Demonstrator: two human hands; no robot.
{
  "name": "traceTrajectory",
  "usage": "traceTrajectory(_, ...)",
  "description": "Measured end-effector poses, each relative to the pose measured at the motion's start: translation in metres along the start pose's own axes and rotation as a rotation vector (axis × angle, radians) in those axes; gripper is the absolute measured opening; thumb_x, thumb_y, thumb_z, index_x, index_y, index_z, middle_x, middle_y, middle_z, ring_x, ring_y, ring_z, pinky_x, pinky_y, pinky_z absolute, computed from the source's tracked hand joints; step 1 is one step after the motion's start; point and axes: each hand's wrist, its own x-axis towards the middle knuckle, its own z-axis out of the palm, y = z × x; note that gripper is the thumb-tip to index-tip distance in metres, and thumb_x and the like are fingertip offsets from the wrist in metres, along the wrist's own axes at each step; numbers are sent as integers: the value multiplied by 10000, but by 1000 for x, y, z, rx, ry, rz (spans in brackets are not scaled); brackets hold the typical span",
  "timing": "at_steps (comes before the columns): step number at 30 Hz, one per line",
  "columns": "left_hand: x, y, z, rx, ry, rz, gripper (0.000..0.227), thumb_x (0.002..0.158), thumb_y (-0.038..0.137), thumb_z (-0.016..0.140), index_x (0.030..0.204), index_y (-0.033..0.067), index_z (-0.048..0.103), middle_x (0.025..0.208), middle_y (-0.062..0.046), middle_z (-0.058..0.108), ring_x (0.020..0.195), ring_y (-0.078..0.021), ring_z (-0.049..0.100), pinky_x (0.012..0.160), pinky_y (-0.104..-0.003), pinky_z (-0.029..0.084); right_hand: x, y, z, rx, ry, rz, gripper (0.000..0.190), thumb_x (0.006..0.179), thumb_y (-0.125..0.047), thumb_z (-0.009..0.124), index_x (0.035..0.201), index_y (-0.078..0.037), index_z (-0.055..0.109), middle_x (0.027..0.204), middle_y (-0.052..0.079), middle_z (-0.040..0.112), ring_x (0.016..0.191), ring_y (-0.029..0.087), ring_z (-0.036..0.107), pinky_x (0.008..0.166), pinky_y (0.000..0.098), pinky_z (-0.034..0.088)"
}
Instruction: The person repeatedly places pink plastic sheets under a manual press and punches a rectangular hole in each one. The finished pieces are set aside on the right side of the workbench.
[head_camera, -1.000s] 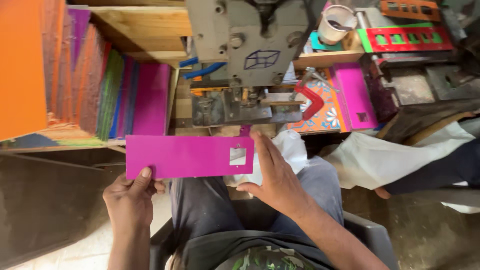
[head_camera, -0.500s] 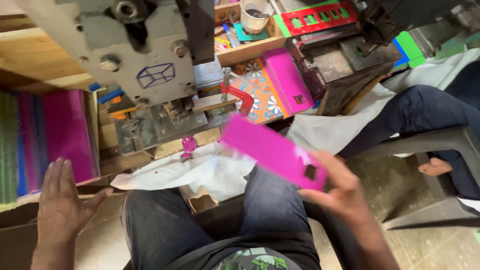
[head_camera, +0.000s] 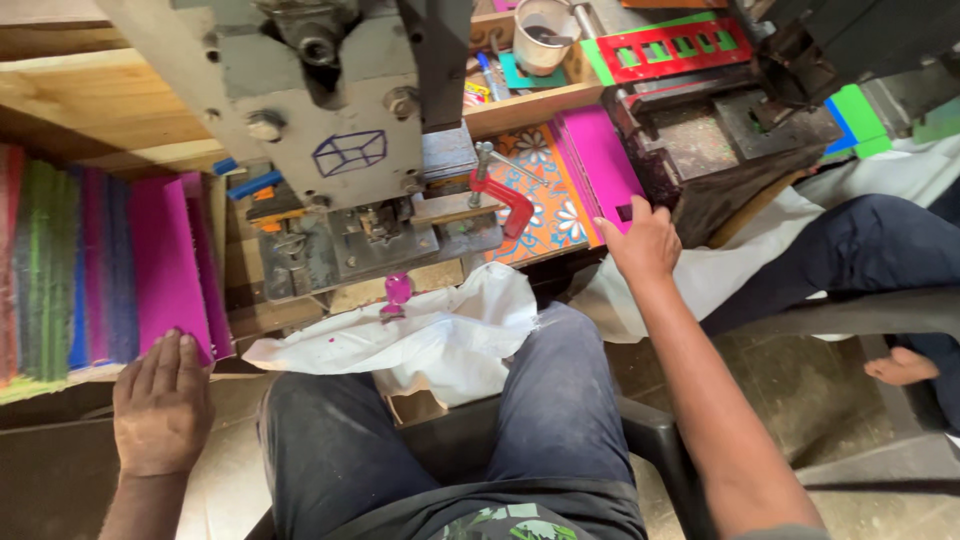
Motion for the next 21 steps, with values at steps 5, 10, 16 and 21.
traceTrajectory(5,20,-9,-40,-51,138,-27,220,1053,45,651,1254,-39,686,1260,-198,756,1100,-297,731,989,-396,585,5,-31,-11,-104,51,-77,723,720,-513,876,1268,-95,658,1114,237,631,1058,461,597,822,577,491)
traceTrajectory(10,36,-22,-121,-141,283,-97,113,973,-82,668,1068,-33,704,1125,-182,766,1104,-331,759,976,-440,610,-82,-116,-88,348,-223,-326,344,922,-284,831,1164,-85,689,1003,138,711,916,328,682,822,413,544)
traceTrajectory(16,33,-11,-240,-410,190,-21,141,831,-95,731,965,-49,734,1092,-193,751,1071,-323,734,992,-474,582,-159,-271,-135,824,-83,-1074,766,793,-294,842,1364,88,501,1378,256,572,1321,435,532,1125,515,442)
traceTrajectory(21,36,5,-252,-597,223,-137,163,859,-93,697,1015,-50,714,1173,-207,721,1132,-326,721,1037,-458,563,-160,-329,-106,688,-124,-1238,477,974,-39,674,1433,7,552,1440,184,584,1409,358,550,1266,481,423)
